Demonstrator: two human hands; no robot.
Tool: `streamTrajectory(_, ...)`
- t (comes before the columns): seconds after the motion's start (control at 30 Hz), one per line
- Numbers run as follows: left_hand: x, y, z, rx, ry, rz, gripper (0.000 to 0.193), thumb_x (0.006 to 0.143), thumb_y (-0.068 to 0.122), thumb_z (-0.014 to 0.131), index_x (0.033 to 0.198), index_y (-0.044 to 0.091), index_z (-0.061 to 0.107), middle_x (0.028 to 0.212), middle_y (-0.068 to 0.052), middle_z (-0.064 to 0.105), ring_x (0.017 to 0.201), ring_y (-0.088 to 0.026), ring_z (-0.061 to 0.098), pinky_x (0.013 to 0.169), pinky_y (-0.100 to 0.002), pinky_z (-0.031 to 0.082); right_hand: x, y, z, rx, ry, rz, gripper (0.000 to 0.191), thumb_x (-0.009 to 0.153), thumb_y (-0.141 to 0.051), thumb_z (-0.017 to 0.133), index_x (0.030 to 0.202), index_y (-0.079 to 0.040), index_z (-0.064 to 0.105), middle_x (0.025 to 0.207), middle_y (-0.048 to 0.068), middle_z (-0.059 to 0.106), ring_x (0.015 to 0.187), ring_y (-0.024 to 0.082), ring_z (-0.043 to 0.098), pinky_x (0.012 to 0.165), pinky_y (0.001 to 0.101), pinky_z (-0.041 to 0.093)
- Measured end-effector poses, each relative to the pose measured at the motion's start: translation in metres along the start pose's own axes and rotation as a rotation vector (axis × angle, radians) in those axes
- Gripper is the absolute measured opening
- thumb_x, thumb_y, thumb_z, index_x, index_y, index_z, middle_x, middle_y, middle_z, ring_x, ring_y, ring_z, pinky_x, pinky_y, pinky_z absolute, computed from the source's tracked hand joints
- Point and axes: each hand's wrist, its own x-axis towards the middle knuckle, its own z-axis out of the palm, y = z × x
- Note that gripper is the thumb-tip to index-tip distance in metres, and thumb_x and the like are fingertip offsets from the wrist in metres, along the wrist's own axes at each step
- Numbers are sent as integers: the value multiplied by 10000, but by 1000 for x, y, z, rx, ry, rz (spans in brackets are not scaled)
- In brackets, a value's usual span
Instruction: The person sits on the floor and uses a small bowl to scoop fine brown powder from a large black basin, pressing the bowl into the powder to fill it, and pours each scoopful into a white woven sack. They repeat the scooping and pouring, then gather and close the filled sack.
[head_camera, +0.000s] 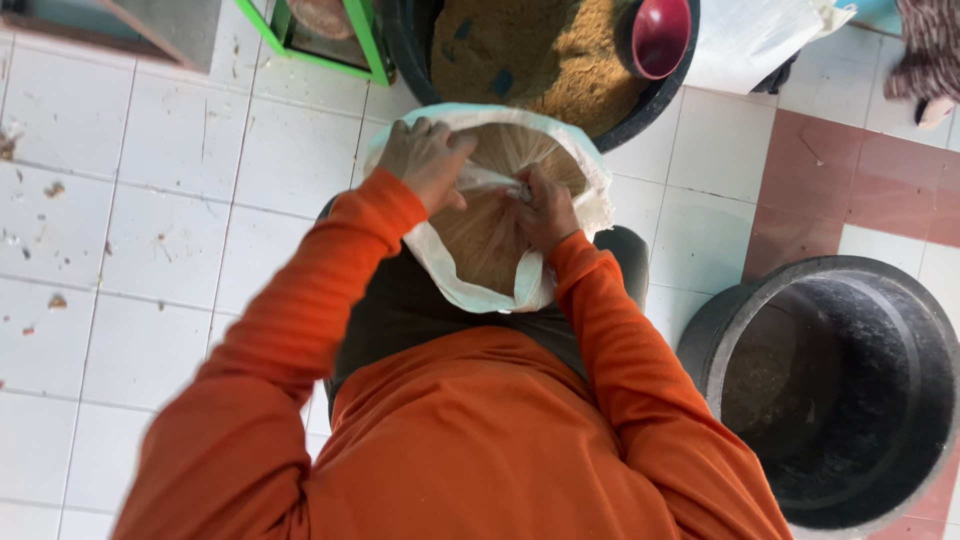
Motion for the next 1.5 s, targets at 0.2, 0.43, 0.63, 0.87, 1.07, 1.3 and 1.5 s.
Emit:
streamTrajectory(0.2,-5,1,24,-476,-311,-234,127,892,58,700,1010,85,738,923,-162,746,862,-349,714,752,-449,552,0,1,-4,67,-36,32,215,943,-111,747,1079,-29,601,899,137,732,796,225,708,701,354,564)
streamTrajectory(0.43,-5,21,37,-873,-105,-49,103,874,-2,702,966,43,697,877,-135,730,816,-319,720,715,-425,538,7,1,0,-6,-8,-27,378,805,-102,818,1077,-30,566,955,151,728,848,252,723,719,381,574)
streamTrajectory(0.63,-13,27,42,-992,-79,-16,114,921,54,708,1034,71,700,1015,-66,750,962,-258,744,837,-376,589,11,-10,3,-43,-51,-104,303,853,-80,764,1107,-34,603,970,159,730,885,302,740,745,417,581)
streamTrajectory(0.87,-21,7,4,-565,-67,-71,1317,626,598,904,1575,-54,264,1642,-275,160,1522,-450,190,1244,-523,216,15,-15,-2,-172,-76,17,306,996,-328,716,934,-46,613,733,164,681,633,319,683,627,451,527)
streamTrajectory(1.07,-6,44,28,-323,-466,-163,1390,636,864,694,1569,20,102,1699,-249,0,1580,-409,-43,1250,-543,-80,21,-15,13,-372,92,-283,259,1017,-291,666,1024,-36,622,803,181,693,700,379,686,612,469,537)
streamTrajectory(1.3,-11,53,61,-248,-303,-215,1183,784,599,633,1659,33,72,1745,-168,56,1612,-356,12,1256,-538,-79,13,-24,40,-488,212,-152,226,1038,-232,636,1025,-8,605,878,213,635,747,394,649,613,490,520)
streamTrajectory(1.5,-13,51,64,-308,-109,-130,821,951,455,568,1669,208,255,1742,-102,164,1604,-366,79,1251,-645,-23,6,-22,20,-291,102,-320,192,1032,-176,663,983,-21,561,907,218,605,812,431,619,695,492,506)
